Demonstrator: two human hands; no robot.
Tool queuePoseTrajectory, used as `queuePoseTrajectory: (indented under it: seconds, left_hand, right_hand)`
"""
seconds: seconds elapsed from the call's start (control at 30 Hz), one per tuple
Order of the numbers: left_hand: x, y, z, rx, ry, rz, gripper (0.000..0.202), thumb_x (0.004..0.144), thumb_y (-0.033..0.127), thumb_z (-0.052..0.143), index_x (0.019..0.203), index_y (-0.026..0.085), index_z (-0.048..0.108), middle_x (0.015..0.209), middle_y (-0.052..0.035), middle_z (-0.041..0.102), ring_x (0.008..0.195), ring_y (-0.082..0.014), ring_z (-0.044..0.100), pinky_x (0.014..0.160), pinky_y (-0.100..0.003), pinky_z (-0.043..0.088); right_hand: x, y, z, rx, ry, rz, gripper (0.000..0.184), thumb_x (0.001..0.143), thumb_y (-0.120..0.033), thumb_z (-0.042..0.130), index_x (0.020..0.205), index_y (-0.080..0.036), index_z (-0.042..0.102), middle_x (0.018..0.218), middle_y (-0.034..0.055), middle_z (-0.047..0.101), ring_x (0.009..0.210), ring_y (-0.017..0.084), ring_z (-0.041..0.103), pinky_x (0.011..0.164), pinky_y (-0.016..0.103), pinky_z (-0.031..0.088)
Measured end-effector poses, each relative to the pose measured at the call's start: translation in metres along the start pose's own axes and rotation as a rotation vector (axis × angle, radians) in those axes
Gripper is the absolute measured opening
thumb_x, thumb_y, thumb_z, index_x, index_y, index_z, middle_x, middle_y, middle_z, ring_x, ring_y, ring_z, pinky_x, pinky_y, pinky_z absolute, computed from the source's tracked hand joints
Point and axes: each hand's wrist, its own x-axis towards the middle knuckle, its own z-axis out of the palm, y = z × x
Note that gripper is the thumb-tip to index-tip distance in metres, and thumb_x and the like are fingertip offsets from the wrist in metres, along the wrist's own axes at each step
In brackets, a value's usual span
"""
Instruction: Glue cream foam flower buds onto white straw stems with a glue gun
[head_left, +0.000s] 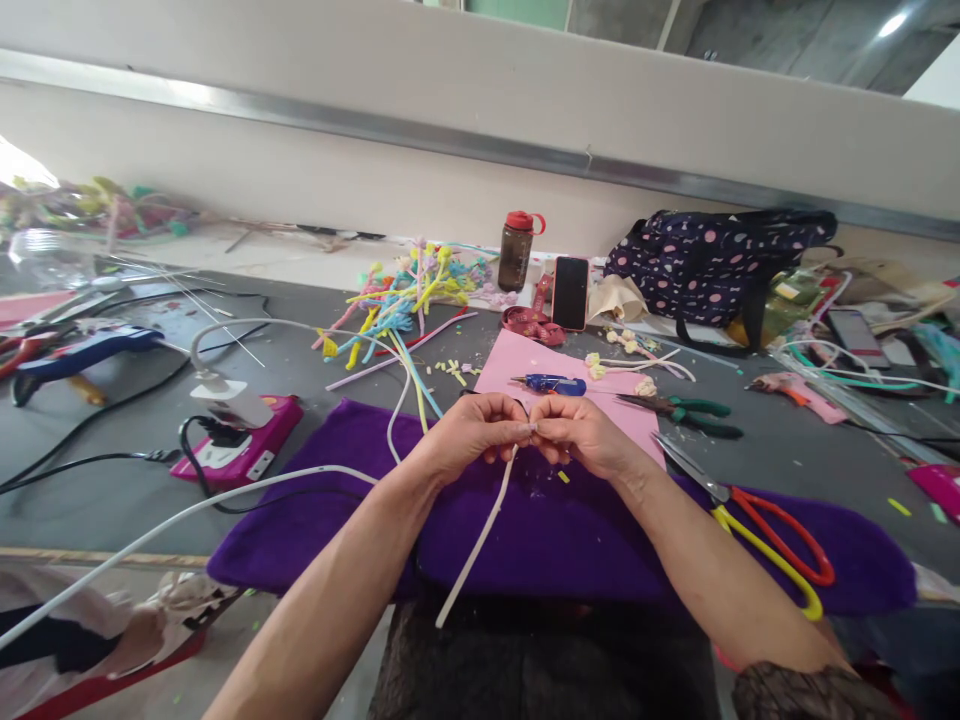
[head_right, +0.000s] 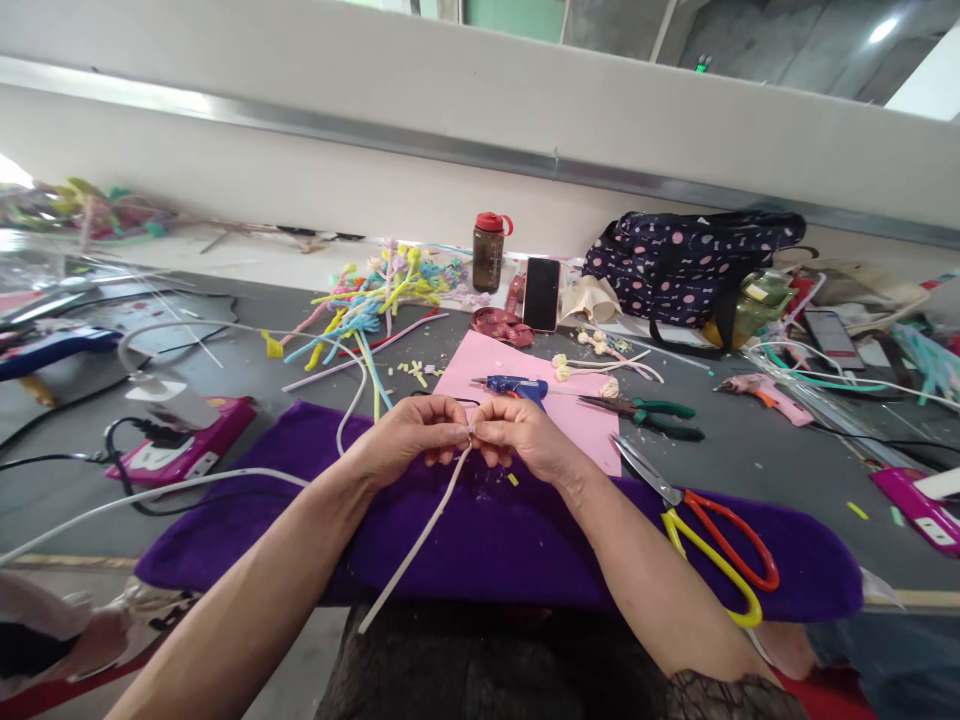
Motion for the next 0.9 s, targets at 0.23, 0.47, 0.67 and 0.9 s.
queuePoseTrajectory:
  seconds: [0.23,0.47,0.67,0.9]
  left_hand:
    - [0.0022,-0.0036,-0.001,-0.011,0.007,0.013,0.022,0.07,0.033,0.065,0.072,0.013,0.057,0.055,0.0014,0.057,0.045,-0.0055,0.048,0.042,-0.016,0.031]
    - [0.0025,-0.0037,0.0004,0.008,0.0,0.039,0.022,0.071,0.033,0.064,0.074,0.013,0.056,0.053,0.0024,0.054,0.045,-0.0058,0.048,0.043,-0.016,0.03]
    - [-0.0005,0.001,0.0045,0.033,-0.025,0.049,0.021,0.072,0.033,0.064,0.073,0.013,0.056,0.054,0.0023,0.053,0.047,-0.0059,0.047,0.043,-0.017,0.031]
    - [0.0003,-0.0006,0.0043,0.007,-0.001,0.051,0.02,0.071,0.032,0.065,0.072,0.013,0.057,0.056,0.0018,0.056,0.046,-0.0053,0.047,0.043,-0.016,0.032]
  right_hand:
    - [0.0047,0.0049,-0.0063,0.063,0.043,0.004,0.014,0.072,-0.027,0.064,0.073,-0.014,0.058,0.057,-0.002,0.058,0.04,0.006,0.047,0.034,0.015,0.027]
    - [0.0038,0.0057,-0.0065,0.092,0.004,-0.019,0.017,0.074,-0.029,0.064,0.072,-0.014,0.057,0.049,-0.0051,0.05,0.035,0.003,0.036,0.034,0.015,0.018]
    - [0.004,0.0081,-0.0072,0.161,-0.07,-0.038,0.018,0.072,-0.028,0.066,0.07,-0.013,0.057,0.058,-0.0032,0.053,0.037,0.002,0.036,0.036,0.016,0.019]
    - [0.0067,0.0093,-0.0094,0.139,-0.057,-0.012,0.021,0.071,-0.033,0.067,0.071,-0.014,0.058,0.059,-0.0021,0.056,0.038,0.004,0.042,0.035,0.016,0.022]
